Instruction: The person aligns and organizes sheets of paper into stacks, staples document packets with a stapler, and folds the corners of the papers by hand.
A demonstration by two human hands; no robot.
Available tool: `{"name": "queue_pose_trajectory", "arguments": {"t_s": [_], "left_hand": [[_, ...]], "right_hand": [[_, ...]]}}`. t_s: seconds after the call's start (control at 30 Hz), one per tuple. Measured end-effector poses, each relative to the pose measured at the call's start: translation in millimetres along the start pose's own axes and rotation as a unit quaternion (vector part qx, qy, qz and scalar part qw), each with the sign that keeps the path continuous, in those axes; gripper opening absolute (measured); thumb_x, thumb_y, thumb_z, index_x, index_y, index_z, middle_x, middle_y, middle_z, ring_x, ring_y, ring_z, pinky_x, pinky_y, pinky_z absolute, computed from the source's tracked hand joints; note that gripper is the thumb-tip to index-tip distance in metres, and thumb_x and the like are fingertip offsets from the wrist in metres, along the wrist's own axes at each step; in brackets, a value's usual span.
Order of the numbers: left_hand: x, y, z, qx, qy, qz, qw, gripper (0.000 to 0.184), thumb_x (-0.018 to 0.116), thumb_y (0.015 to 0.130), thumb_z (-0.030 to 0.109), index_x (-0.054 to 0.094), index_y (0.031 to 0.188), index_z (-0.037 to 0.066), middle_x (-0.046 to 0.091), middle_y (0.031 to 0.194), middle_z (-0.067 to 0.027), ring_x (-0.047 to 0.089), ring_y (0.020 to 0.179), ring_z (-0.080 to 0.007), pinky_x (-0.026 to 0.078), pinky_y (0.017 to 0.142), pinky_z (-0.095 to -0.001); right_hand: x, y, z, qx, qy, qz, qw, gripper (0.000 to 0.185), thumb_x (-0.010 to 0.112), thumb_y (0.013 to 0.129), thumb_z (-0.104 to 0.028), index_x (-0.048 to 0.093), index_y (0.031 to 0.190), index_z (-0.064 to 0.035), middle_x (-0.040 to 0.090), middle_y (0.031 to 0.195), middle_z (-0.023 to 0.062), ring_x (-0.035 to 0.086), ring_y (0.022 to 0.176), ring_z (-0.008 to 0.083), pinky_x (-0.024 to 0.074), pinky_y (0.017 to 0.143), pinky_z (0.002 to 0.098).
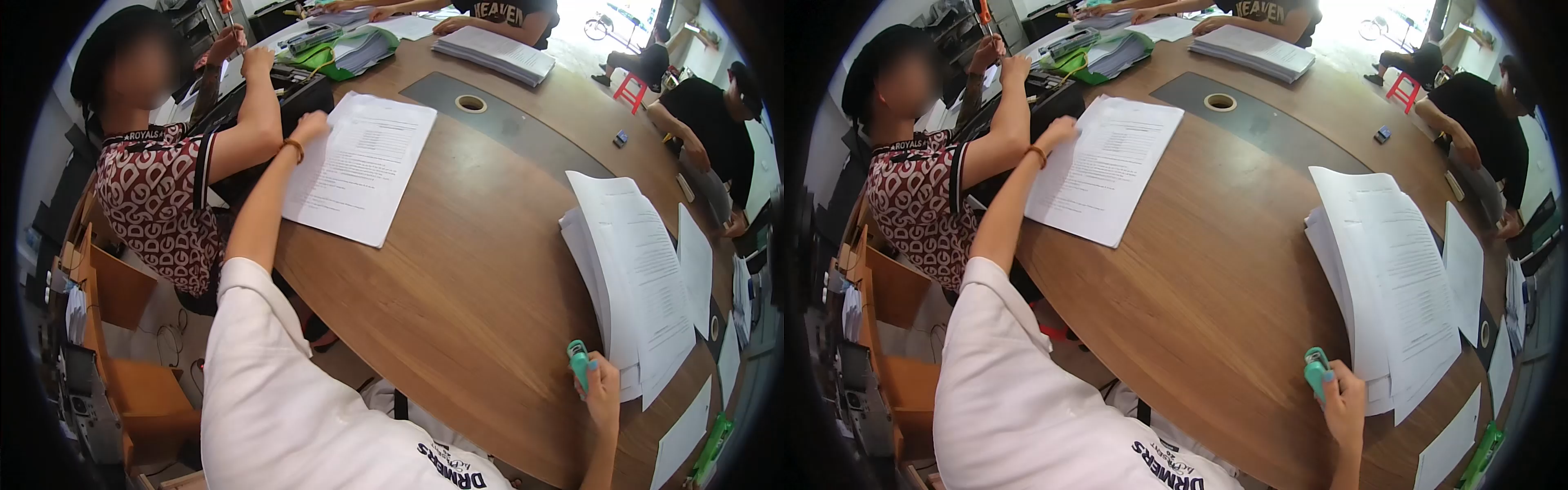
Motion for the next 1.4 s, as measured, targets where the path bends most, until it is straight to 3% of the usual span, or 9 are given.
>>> {"name": "queue_pose_trajectory", "arguments": {"t_s": [0.03,0.1,0.23,0.43,0.5,0.7,0.9,1.07,1.4], "left_hand": [[6.5,-3.0,-5.9,-0.086,-0.038,0.07,0.993,0.034,0.052,0.079,0.019,0.06,0.111,0.011,0.049,0.122,-0.0205,0.04,0.119,-0.0397,0.031,0.098,-0.0488],[12.0,-0.2,2.7,-0.045,-0.106,0.053,0.992,0.035,0.051,0.08,0.02,0.059,0.113,0.013,0.046,0.126,-0.0192,0.037,0.121,-0.0402,0.03,0.098,-0.0534],[15.1,-10.1,8.8,-0.046,-0.148,0.041,0.987,0.035,0.052,0.079,0.021,0.059,0.113,0.013,0.047,0.126,-0.0187,0.036,0.122,-0.0392,0.033,0.097,-0.0483],[39.0,-61.6,82.9,0.102,-0.176,0.107,0.973,0.028,0.055,0.079,0.019,0.061,0.103,0.007,0.055,0.109,-0.017,0.047,0.105,-0.0354,0.038,0.089,-0.0394],[34.5,-98.2,117.8,0.175,-0.248,0.23,0.924,0.02,0.056,0.079,0.016,0.061,0.093,0.001,0.056,0.101,-0.0175,0.047,0.099,-0.0332,0.038,0.089,-0.0386],[38.3,-104.9,181.5,0.167,-0.266,0.072,0.947,0.027,0.066,0.072,0.02,0.06,0.088,-0.001,0.063,0.085,-0.0149,0.058,0.082,-0.0277,0.045,0.074,-0.0349],[43.9,-82.5,186.5,0.229,-0.296,0.095,0.923,0.025,0.07,0.067,0.019,0.059,0.08,0.0,0.064,0.076,-0.0122,0.06,0.068,-0.0203,0.047,0.062,-0.0318],[48.6,-84.1,180.5,0.197,-0.317,0.039,0.927,0.024,0.072,0.065,0.015,0.058,0.078,0.0,0.061,0.072,-0.008,0.057,0.066,-0.0154,0.044,0.06,-0.0284],[49.4,-88.0,215.5,0.204,-0.275,-0.088,0.936,0.027,0.072,0.057,0.005,0.058,0.08,0.0,0.06,0.075,-0.0085,0.056,0.065,-0.0165,0.044,0.062,-0.0264]], "right_hand": [[0.2,-1.9,-0.3,-0.004,-0.034,0.004,0.999,0.047,0.041,0.092,-0.045,0.053,0.077,-0.0025,0.044,0.055,-0.003,0.038,0.044,0.0032,0.0264,0.038,0.0187],[-0.3,-7.4,2.6,-0.03,-0.035,0.01,0.999,0.046,0.042,0.092,-0.044,0.052,0.075,-0.0024,0.043,0.054,-0.0026,0.037,0.045,0.0039,0.0264,0.04,0.0202],[3.8,-18.1,12.1,0.041,0.001,0.0,0.999,0.032,0.052,0.087,-0.03,0.052,0.077,0.0003,0.044,0.057,0.0018,0.037,0.054,0.0077,0.0312,0.048,0.0244],[5.9,-16.9,-12.5,-0.017,-0.041,-0.008,0.999,0.033,0.061,0.081,-0.031,0.054,0.079,0.0018,0.045,0.057,0.0066,0.039,0.052,0.0119,0.0335,0.048,0.027],[7.8,-14.1,-20.1,-0.05,-0.068,-0.019,0.996,0.035,0.066,0.077,-0.031,0.054,0.079,0.0015,0.048,0.058,0.0084,0.043,0.051,0.0154,0.0357,0.049,0.0283],[19.3,-19.6,-30.6,-0.108,-0.189,-0.041,0.975,0.043,0.077,0.063,-0.033,0.056,0.083,-0.0008,0.057,0.068,0.0132,0.055,0.056,0.0263,0.0432,0.052,0.0312],[33.3,-21.4,-32.6,-0.184,-0.371,0.072,0.907,0.05,0.075,0.061,-0.039,0.055,0.089,-0.0029,0.051,0.078,0.0083,0.056,0.067,0.0218,0.0455,0.052,0.0315],[28.0,-26.5,-64.2,-0.309,-0.433,0.136,0.836,0.055,0.075,0.061,-0.036,0.056,0.097,0.0003,0.052,0.096,0.011,0.052,0.086,0.0252,0.0444,0.069,0.0344],[-24.7,-3.8,-78.9,-0.283,-0.33,0.182,0.882,0.025,0.069,0.073,-0.018,0.058,0.09,-0.0037,0.053,0.102,0.0105,0.054,0.089,0.0268,0.0448,0.074,0.0356]]}}
Point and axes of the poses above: each hand's wrist, its own y-axis towards the middle knuckle, its own x-axis out of the palm, z = x × y, the point moved 8 cm from there along y, towards the middle knuckle
